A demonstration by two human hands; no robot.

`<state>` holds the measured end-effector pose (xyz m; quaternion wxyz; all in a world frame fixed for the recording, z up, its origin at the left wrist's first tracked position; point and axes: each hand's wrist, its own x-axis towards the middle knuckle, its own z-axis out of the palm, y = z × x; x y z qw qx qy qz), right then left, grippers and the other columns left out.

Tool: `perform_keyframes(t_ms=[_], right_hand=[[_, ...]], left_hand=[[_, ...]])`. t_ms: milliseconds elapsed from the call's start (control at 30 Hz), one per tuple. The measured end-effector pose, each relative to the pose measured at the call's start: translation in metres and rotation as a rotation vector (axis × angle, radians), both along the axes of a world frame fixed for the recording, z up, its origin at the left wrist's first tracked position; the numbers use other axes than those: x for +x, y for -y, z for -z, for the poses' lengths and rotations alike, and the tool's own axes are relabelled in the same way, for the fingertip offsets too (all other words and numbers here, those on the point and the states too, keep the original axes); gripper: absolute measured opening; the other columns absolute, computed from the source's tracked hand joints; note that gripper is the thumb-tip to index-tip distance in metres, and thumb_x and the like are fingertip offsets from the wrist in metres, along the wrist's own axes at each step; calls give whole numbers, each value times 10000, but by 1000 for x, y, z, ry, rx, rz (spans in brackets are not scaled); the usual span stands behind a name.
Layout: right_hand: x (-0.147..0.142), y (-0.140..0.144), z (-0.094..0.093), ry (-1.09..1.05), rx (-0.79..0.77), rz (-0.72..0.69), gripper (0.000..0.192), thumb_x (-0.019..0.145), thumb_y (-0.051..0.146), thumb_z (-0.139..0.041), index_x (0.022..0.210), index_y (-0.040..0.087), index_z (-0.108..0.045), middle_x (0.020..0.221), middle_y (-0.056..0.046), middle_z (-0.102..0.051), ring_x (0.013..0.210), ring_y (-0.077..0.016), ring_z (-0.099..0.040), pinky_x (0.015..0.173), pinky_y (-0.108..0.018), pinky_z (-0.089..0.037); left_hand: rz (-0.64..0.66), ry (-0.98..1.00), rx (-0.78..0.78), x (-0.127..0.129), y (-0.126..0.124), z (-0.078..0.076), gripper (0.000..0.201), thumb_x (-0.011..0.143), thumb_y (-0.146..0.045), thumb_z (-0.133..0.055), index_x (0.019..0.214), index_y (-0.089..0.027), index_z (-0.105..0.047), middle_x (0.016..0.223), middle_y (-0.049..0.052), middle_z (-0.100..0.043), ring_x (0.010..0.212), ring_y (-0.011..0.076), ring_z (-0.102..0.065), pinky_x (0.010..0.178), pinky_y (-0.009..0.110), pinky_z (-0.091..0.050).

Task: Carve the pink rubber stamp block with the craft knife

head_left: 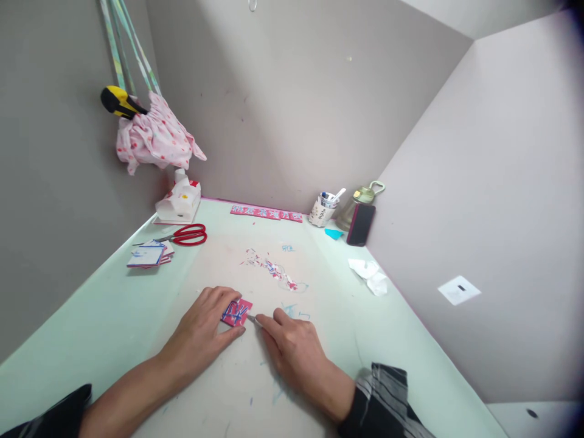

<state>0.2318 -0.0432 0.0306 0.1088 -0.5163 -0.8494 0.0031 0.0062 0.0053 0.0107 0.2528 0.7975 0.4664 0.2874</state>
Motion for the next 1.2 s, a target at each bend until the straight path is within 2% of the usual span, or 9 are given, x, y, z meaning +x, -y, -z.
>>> perform_keyframes(t_ms=[367,633,1200], right_hand=[[-4,-1,4,30,51,31,259,973,127,-540,1171,233,-670,845,-19,-651,538,-136,-524,537,-313,-204],[1,-1,5,8,59,1,239,995,147,-552,1189,230,-664,852,-10,-659,577,-131,-557,554,-296,-242],[-3,-2,4,46,65,-5,239,991,134,-547,1171,236,-666,835,-6,-650,552,-127,-519,554,-311,-231]], left_hand=[[10,-8,-23,3,2,-5,295,913,-357,-593,1185,-245,-608,1210,71,-636,1149,306,-562,993,495,-499],[15,-1,-36,3,2,-4,294,918,-360,-576,1189,-250,-600,1212,70,-626,1153,304,-558,996,488,-498],[7,13,-27,3,1,-5,278,918,-371,-575,1165,-248,-614,1188,70,-640,1143,303,-573,988,477,-503]])
